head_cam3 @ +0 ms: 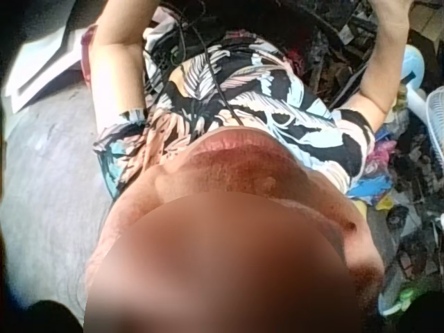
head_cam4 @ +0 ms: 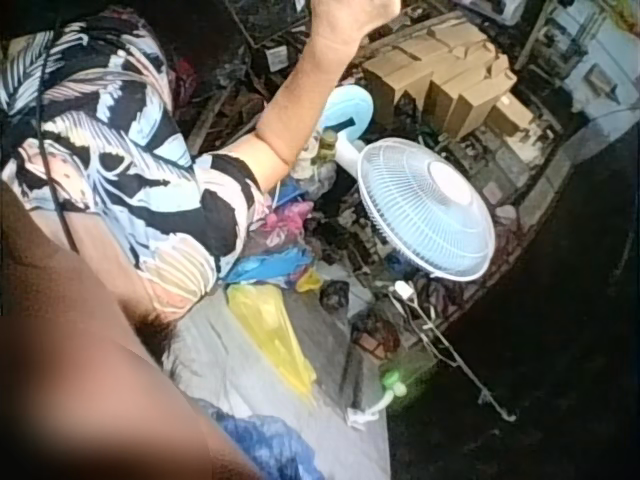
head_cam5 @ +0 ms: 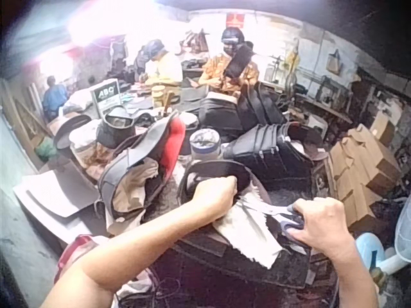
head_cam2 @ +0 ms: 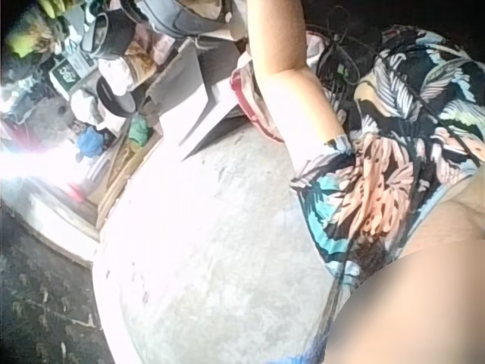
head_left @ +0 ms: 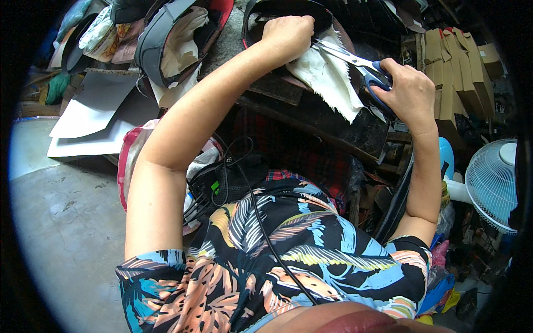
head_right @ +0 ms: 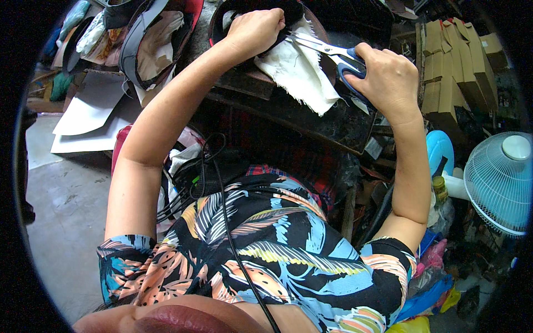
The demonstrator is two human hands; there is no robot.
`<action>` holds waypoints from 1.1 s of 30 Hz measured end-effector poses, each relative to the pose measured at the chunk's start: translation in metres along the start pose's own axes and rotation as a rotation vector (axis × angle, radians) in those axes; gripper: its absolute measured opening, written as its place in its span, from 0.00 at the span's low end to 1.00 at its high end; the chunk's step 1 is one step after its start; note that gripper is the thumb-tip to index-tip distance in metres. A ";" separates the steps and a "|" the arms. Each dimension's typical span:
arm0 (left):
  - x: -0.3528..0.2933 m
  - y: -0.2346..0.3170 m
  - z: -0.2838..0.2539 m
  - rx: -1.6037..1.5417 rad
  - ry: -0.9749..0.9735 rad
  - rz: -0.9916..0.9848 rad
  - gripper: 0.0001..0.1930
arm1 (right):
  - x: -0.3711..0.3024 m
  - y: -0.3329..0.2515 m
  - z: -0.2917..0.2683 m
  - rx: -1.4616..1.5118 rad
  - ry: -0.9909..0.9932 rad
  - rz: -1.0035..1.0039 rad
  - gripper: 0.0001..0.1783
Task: The person works on a black shoe, repeatedly inserting and adjusting a white fabric piece inside the shoe opening. They use blue-handled scissors to trim excess fabric and thread, then reposition the fabric and continue trimming. The process repeats several times as the person refines the fit of the fabric inside the shoe.
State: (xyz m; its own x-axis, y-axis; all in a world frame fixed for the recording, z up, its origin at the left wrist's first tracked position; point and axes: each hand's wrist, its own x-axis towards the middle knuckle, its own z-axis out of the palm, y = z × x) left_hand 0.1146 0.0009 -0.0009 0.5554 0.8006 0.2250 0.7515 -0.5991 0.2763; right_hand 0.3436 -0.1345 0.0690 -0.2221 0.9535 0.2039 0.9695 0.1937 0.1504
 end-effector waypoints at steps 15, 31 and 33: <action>-0.018 -0.015 -0.032 -0.121 -0.054 0.071 0.12 | -0.019 0.086 0.067 0.267 -0.165 0.449 0.18; -0.068 -0.024 -0.037 -0.055 -0.008 0.135 0.27 | 0.077 -0.054 0.074 0.701 0.213 0.212 0.35; -0.066 -0.032 -0.028 -0.112 0.070 0.153 0.29 | 0.097 -0.043 0.081 0.831 0.415 0.145 0.24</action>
State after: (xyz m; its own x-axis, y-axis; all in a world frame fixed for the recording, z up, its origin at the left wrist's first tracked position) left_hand 0.0439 -0.0332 0.0014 0.6309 0.6993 0.3361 0.6135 -0.7148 0.3356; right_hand 0.2886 -0.0320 0.0035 0.0427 0.8534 0.5194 0.7186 0.3349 -0.6094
